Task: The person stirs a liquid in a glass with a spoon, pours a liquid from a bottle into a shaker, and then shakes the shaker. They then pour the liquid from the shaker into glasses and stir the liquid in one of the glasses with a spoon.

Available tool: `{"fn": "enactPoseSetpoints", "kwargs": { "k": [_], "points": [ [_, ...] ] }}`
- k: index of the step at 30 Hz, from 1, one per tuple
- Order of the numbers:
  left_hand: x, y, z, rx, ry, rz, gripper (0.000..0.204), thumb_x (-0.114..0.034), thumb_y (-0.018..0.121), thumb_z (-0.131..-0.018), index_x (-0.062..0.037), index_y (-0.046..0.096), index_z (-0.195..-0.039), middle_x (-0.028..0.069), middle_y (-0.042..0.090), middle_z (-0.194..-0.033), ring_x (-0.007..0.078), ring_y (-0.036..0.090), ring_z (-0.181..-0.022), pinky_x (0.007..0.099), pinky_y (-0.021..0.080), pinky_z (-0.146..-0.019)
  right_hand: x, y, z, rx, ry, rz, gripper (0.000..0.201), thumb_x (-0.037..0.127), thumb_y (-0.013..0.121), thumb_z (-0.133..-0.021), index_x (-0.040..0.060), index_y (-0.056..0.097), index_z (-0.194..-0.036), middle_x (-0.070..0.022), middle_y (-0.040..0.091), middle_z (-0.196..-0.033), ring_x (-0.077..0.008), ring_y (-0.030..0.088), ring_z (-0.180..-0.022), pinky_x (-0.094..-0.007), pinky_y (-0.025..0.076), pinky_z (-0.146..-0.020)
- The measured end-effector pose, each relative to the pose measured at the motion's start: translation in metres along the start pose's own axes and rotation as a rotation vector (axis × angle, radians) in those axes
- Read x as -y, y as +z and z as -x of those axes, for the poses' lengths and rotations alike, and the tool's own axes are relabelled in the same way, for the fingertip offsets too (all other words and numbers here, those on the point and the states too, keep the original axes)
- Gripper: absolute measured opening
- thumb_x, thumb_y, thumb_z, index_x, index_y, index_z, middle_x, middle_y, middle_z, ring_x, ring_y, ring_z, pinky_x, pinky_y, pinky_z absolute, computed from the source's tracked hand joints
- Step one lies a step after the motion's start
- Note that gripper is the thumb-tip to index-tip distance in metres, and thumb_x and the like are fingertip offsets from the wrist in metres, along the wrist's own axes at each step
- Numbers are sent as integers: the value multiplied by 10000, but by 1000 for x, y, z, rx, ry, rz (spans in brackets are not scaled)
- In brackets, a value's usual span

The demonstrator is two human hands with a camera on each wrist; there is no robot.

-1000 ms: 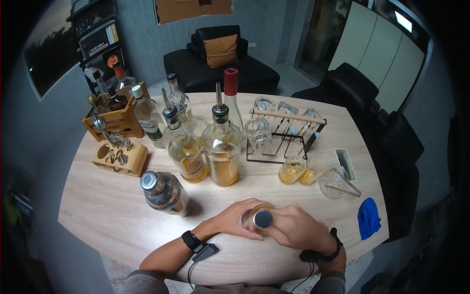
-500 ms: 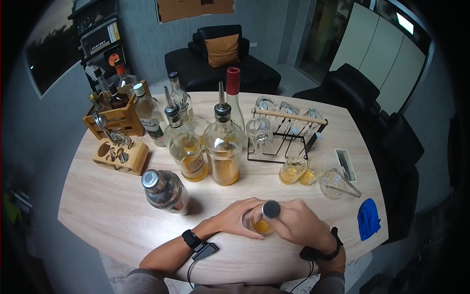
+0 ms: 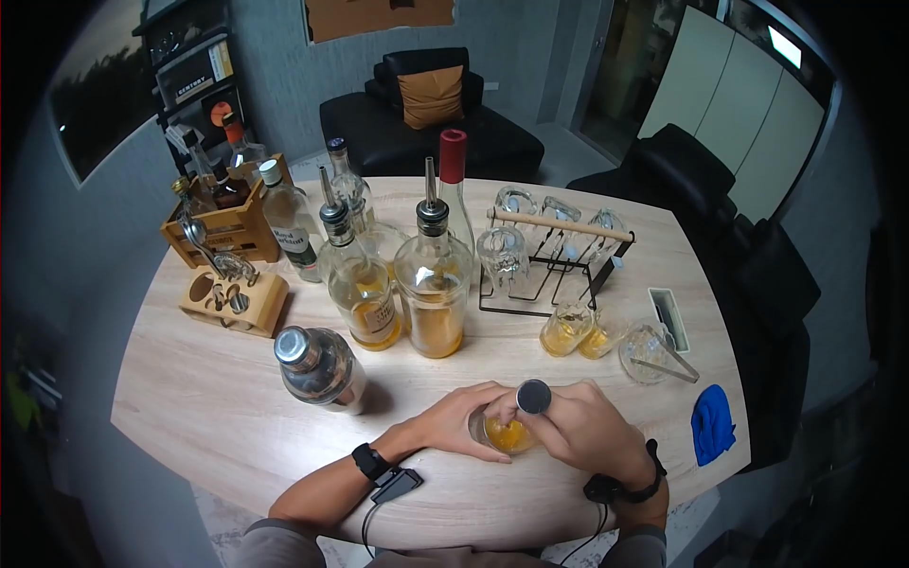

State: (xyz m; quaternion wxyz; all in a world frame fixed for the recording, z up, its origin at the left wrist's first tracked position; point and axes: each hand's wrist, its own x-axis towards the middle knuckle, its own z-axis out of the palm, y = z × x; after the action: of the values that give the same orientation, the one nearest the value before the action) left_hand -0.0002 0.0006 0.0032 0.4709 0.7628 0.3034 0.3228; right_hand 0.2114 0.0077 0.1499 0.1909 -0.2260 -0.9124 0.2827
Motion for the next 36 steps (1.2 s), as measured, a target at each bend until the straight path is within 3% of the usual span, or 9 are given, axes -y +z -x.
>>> {"fn": "enactPoseSetpoints", "kwargs": {
  "k": [2,4,7,12,18,26,31,34,36],
  "points": [
    [2,0,-2,-11,35,-27,882,-383,926,-661,-29,542,-1372,137,634,-1281,300,620,-1180,384,486,-1022,0,-3,2,44,111,34,134,117,627,-928,-5,638,-980,-158,685,-890,-347,675,-780,-427,536,-638],
    [2,-1,-4,-22,90,-81,876,-381,927,-662,-38,543,-1371,136,634,-1282,299,622,-1176,384,488,-1019,-3,-2,4,108,-97,20,163,125,619,-936,-10,635,-1026,-177,687,-897,-376,670,-759,-430,540,-652],
    [8,1,-3,-45,138,-41,864,-375,924,-664,-44,547,-1368,137,634,-1283,299,623,-1174,384,488,-1018,5,3,-1,58,-100,-47,151,100,616,-928,-20,640,-1017,-174,688,-901,-368,675,-761,-419,546,-658],
    [-2,0,0,-11,6,68,901,-363,924,-666,-16,528,-1396,152,631,-1285,301,621,-1171,388,481,-1025,-1,3,-2,-19,-19,-62,163,92,633,-918,-28,626,-1029,-176,687,-887,-369,677,-771,-415,551,-655],
    [4,1,-3,-35,107,-43,895,-367,925,-668,-28,529,-1397,145,632,-1284,299,619,-1177,387,480,-1030,4,-1,1,69,-43,-10,218,99,653,-897,-33,629,-1069,-172,686,-895,-367,678,-765,-407,550,-650],
    [-2,-1,0,-14,25,-5,870,-362,921,-673,-39,540,-1385,142,631,-1285,293,619,-1182,388,483,-1027,-2,-3,1,-14,-28,72,203,87,657,-883,-5,627,-1062,-171,681,-937,-348,677,-786,-409,548,-654],
    [3,0,-4,-19,88,-44,869,-359,920,-675,-33,540,-1385,140,631,-1285,295,618,-1181,386,480,-1027,2,0,1,122,-85,40,219,106,606,-914,-10,630,-1097,-178,679,-957,-353,677,-805,-410,549,-669],
    [5,1,-2,-30,129,-21,875,-359,921,-675,-30,536,-1389,141,630,-1287,299,617,-1178,386,478,-1030,-1,6,-2,35,-56,-79,210,108,607,-911,-13,629,-1080,-179,674,-929,-354,674,-808,-420,543,-667],
    [1,0,-1,-16,37,52,877,-359,922,-673,-30,537,-1388,145,625,-1293,304,616,-1177,388,478,-1030,-3,6,-1,-8,-1,-65,195,98,618,-906,-14,628,-1065,-180,673,-914,-357,673,-808,-423,542,-667]
  ]
}}
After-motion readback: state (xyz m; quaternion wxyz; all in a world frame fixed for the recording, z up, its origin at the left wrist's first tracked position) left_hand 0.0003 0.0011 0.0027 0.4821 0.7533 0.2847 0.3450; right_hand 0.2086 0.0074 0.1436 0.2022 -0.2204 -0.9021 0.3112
